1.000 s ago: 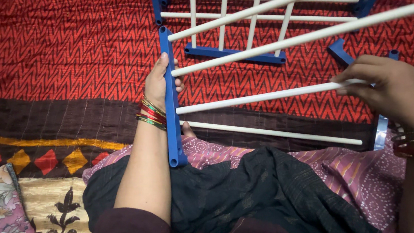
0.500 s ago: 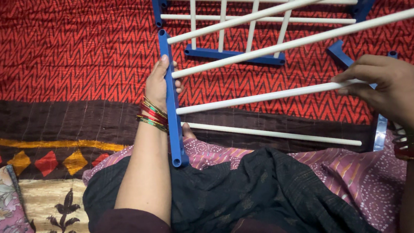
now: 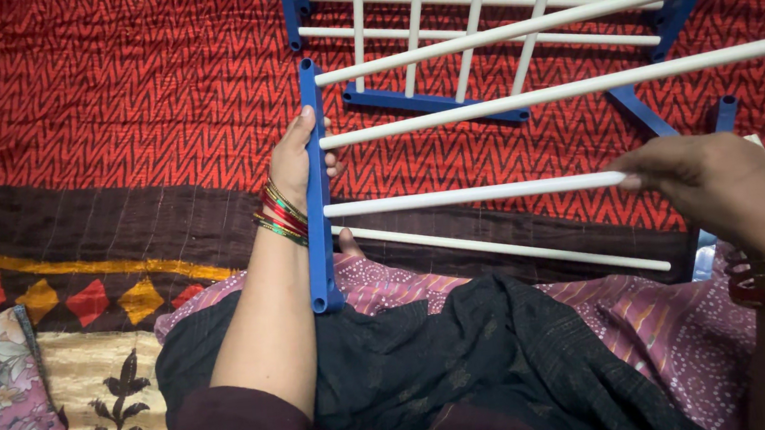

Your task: The person assembles a plastic pipe rack on a bed, inserting white tubes into blue plastic end frames to build horizontal rows, then standing the frame upright and attaching vertical tubes and a top blue rail, pressing each tube into its sockets by hand.

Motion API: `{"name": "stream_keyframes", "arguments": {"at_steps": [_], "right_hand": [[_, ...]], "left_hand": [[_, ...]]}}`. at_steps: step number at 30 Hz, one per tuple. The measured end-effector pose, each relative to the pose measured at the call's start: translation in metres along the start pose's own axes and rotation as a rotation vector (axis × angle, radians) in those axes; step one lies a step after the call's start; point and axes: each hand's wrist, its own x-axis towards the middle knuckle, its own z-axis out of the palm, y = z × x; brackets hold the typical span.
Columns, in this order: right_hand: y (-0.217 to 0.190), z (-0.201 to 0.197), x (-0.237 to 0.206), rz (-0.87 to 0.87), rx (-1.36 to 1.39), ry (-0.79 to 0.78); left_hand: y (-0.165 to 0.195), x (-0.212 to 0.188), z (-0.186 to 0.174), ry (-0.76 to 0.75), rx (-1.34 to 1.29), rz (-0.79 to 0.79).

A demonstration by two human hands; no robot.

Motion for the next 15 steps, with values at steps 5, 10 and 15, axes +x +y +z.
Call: {"name": "stream_keyframes", "arguments": {"at_steps": [5,10,15], "right_hand": [[0.0,-0.001,0.002,0.019,-0.145,-0.049],[-0.023,0.011,0.0,-0.222,-0.135,-0.048],[-0.064,0.045,-0.001,-0.461,-0.089,-0.018]], "left_hand": [[-0.001,0.001,0.0,0.004,0.034,0.002],[-0.005,0.004,0.006,0.011,0.139,0.013],[-0.011,0.002,0.011,-0.046,0.149,-0.006]]}}
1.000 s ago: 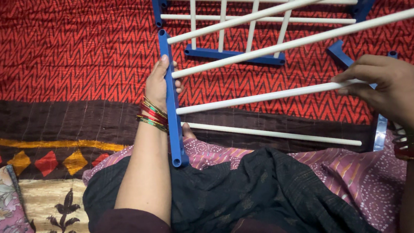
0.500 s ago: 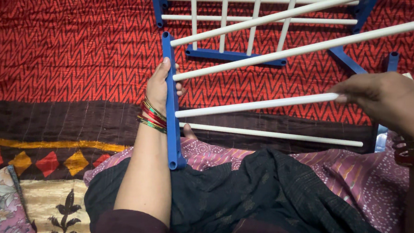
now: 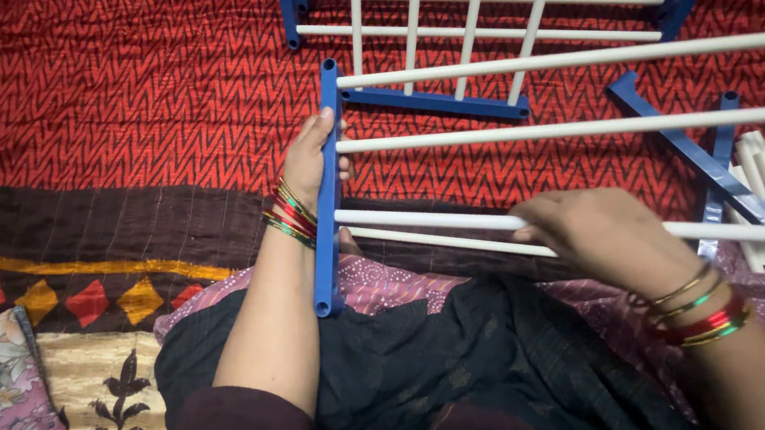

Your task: The person assembles a plastic pipe rack on a bed, inserting white tubes into blue plastic end frames to build horizontal rows, then standing the frame upright and attaching vertical tubes and a top blue rail, pressing each tube into its sockets by hand.

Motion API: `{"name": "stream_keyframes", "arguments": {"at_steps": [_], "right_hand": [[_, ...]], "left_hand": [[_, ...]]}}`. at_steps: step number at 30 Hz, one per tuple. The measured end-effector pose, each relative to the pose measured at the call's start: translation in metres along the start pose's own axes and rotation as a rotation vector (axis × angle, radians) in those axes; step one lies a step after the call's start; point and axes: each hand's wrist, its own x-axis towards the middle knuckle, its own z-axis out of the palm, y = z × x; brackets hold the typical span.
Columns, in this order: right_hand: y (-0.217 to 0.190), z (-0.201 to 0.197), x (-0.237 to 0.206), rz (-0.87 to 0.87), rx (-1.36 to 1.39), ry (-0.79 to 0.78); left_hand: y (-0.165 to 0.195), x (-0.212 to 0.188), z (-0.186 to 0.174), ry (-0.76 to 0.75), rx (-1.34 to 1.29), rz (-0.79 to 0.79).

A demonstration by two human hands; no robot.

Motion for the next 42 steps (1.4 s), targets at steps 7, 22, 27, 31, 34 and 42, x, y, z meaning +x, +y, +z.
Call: {"name": "stream_keyframes", "arguments": {"at_steps": [7,22,27,31,34,42], "right_hand": [[-0.014,0.0,0.004,-0.026,-0.03,0.12],[-0.03,0.007,-0.001,-0.09,-0.153,0.385],[-0.038,0.007,-0.003,-0.146,-0.26,0.433],[-0.044,0.007,-0.002,-0.13,-0.297,0.426],[-0.048,0.008,-0.001,-0.086,-0.284,0.382],[-0.044,0.01,0.0,0.013,-0.209,0.307]], "left_hand": [[0.0,0.0,-0.001,-0.025,-0.049,0.005],[0.003,-0.004,-0.001,0.022,-0.037,-0.005],[0.004,-0.002,-0.003,0.07,-0.008,-0.012],[0.0,-0.001,-0.005,0.051,-0.008,-0.023],[-0.003,-0.001,-0.005,0.033,-0.006,-0.018],[-0.001,-0.003,0.001,0.041,0.011,0.025]]}}
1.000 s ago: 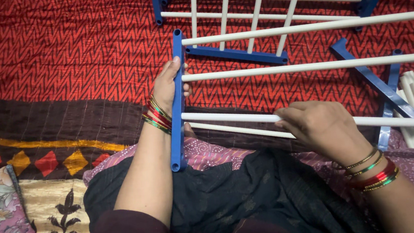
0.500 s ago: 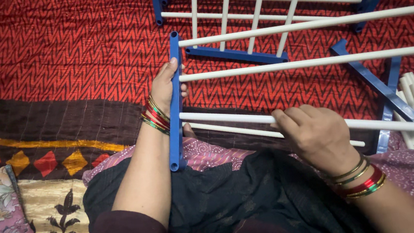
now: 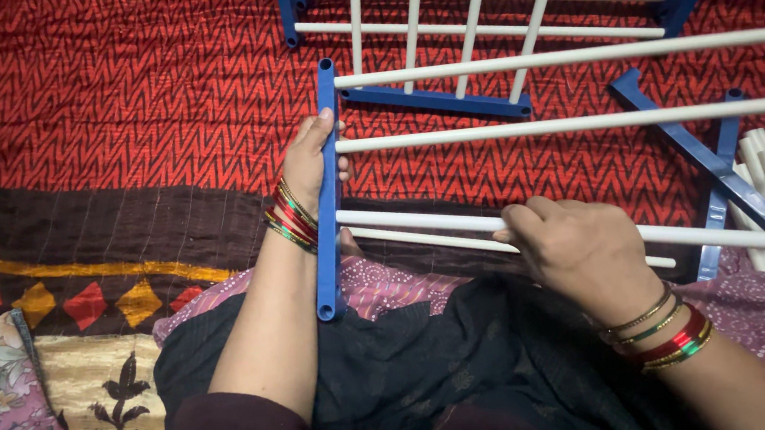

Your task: The person assembles a plastic pipe rack on a bed, inserting white tubes into blue plastic end frames to build horizontal rows, then standing the frame upright and attaching vertical tubes and a top blue rail, pressing each tube into its sockets by hand.

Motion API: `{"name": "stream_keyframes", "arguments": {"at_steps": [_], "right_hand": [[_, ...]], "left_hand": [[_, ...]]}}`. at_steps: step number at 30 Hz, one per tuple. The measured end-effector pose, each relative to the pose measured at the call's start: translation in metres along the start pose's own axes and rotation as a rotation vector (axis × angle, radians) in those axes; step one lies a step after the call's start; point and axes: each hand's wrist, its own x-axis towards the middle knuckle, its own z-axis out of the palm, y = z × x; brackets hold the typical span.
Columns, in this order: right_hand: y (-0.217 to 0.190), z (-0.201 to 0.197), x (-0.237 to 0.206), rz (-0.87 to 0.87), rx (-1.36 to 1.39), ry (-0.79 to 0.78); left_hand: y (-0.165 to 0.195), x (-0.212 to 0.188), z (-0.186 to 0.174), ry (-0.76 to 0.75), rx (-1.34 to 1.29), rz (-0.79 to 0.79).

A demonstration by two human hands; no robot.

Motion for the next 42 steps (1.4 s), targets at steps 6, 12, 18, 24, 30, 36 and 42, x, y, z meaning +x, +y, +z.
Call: {"name": "stream_keyframes", "arguments": {"at_steps": [6,12,18,24,30,36,42], "right_hand": [[0.011,0.01,0.003,0.185,0.109,-0.288],[0.038,0.046,-0.004,0.447,0.471,-0.637],[0.053,0.074,-0.011,0.52,1.079,-0.728],[0.021,0.046,-0.009,0.056,0.278,-0.05],[0.002,0.029,-0.003,-0.139,0.033,0.189],[0.004,0.036,-0.007,0.024,0.137,-0.021],[0.023,0.042,0.001,0.359,0.404,-0.523]], "left_hand": [[-0.004,-0.001,0.009,0.009,0.1,0.025],[0.0,-0.008,0.019,-0.02,0.151,0.023],[-0.001,-0.009,0.025,-0.062,0.165,0.007],[0.015,-0.005,0.009,-0.038,0.112,0.029],[0.016,-0.01,0.01,-0.064,0.05,0.02],[0.012,-0.012,0.021,-0.033,0.133,0.024],[0.006,-0.012,0.027,-0.041,0.154,-0.002]]}}
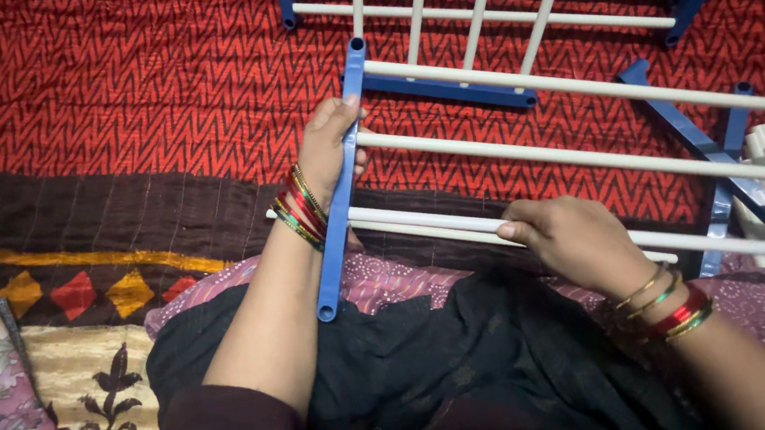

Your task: The person assembles a plastic pipe rack on a bed, inserting white tubes into blue plastic end frames to build horizontal rows, then standing the frame upright and attaching vertical tubes and a top blue rail, pressing each tube into its sockets by hand.

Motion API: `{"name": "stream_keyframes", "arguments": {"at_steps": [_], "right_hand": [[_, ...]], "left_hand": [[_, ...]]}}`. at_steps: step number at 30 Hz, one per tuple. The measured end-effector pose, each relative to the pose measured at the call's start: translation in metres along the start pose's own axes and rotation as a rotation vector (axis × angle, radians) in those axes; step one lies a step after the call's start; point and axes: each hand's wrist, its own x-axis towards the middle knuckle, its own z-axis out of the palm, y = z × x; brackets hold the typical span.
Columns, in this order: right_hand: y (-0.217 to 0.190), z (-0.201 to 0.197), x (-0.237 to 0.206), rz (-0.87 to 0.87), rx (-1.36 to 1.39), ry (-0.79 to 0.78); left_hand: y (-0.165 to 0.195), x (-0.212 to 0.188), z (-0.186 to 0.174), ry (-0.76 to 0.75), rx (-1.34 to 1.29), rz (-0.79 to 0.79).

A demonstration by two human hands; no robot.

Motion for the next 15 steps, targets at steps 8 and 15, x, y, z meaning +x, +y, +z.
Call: {"name": "stream_keyframes", "arguments": {"at_steps": [8,15], "right_hand": [[-0.007,0.006,0.003,-0.158,-0.003,0.194],[-0.014,0.003,-0.009,-0.807,-0.264,0.67]], "left_hand": [[0.007,0.005,-0.004,-0.055,-0.024,0.121],[0.029,-0.005,-0.034,0.132,-0.068,0.177]]}}
